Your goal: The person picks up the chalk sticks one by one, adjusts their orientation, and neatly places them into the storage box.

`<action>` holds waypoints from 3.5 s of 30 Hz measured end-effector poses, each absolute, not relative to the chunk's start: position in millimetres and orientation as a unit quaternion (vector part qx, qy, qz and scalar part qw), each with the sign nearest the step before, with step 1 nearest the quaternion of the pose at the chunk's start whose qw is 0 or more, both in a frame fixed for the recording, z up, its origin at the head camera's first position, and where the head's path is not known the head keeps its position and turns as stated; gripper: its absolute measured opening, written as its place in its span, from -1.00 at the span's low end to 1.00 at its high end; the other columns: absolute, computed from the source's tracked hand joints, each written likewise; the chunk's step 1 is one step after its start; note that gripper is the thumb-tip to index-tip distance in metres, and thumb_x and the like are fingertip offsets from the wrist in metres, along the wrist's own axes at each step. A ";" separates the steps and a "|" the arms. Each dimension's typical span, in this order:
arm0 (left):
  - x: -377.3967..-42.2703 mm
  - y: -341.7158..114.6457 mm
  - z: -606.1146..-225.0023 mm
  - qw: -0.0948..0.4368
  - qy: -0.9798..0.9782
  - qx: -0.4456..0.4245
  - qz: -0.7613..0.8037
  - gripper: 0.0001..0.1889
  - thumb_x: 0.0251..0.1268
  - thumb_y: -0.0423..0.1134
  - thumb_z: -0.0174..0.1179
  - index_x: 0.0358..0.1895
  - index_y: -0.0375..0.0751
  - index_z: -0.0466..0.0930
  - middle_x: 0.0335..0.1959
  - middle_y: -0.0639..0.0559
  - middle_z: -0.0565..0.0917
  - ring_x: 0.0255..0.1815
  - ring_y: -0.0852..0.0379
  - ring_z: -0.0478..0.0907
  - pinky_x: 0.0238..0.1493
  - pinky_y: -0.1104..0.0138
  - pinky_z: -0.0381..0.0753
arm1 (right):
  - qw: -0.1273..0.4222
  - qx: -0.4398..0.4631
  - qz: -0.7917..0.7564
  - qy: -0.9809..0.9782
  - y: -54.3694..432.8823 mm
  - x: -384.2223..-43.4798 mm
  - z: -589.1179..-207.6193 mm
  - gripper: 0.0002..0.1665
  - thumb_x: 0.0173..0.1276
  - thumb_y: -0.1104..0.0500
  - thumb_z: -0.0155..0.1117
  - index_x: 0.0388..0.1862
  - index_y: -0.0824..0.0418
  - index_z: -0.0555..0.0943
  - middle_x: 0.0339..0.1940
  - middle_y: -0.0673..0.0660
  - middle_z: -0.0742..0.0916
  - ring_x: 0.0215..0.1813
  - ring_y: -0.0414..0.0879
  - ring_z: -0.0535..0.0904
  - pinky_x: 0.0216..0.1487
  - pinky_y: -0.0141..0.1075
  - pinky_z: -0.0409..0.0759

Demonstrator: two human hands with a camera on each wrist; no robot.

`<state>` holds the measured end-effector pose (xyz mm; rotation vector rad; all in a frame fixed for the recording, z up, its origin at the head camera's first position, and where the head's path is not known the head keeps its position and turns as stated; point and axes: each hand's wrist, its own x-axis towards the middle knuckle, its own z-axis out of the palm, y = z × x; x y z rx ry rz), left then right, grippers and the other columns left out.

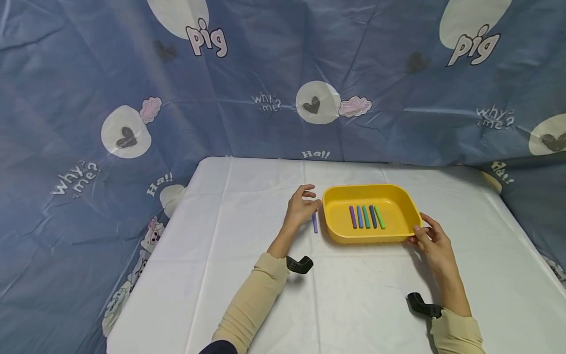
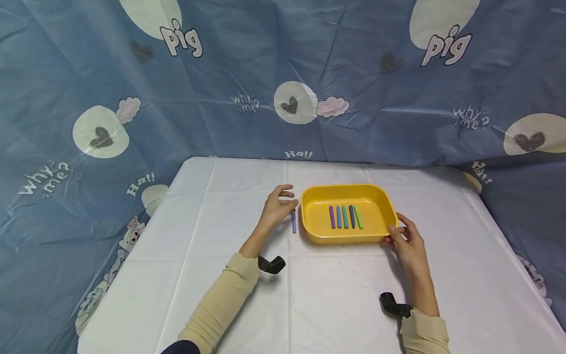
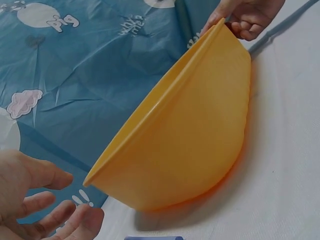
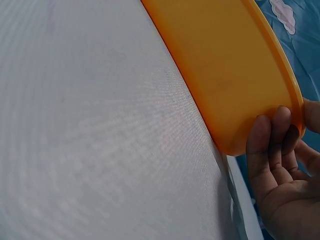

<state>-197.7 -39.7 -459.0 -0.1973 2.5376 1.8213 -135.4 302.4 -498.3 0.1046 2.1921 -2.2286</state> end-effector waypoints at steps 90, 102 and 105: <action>-198.1 -56.1 -473.0 0.036 0.779 -0.068 0.623 -0.55 0.04 -0.39 0.32 0.09 -0.17 0.55 -0.17 -0.11 0.61 -0.44 0.20 0.63 -0.40 0.36 0.69 | 0.002 0.018 -0.734 0.679 303.6 -137.5 -498.1 -0.30 0.37 0.24 0.15 0.45 0.16 0.18 -0.32 0.00 0.56 -0.39 -0.31 0.62 -0.25 -0.54 0.64; -204.0 -47.4 -457.6 0.052 0.719 -0.067 0.690 -0.55 0.06 -0.45 0.32 0.07 -0.12 0.55 -0.16 -0.11 0.55 -0.37 0.17 0.66 -0.28 0.33 0.71 | 0.002 0.019 -0.725 0.689 304.6 -139.5 -500.5 -0.28 0.35 0.20 0.18 0.45 0.15 0.18 -0.31 -0.02 0.55 -0.38 -0.31 0.62 -0.26 -0.55 0.63; -205.3 -44.6 -453.8 0.058 0.710 -0.062 0.699 -0.56 0.07 -0.45 0.31 0.07 -0.10 0.55 -0.15 -0.10 0.54 -0.38 0.18 0.65 -0.25 0.31 0.71 | 0.003 0.023 -0.720 0.693 305.1 -139.6 -500.1 -0.28 0.36 0.19 0.17 0.46 0.14 0.17 -0.30 0.00 0.54 -0.38 -0.32 0.62 -0.26 -0.57 0.62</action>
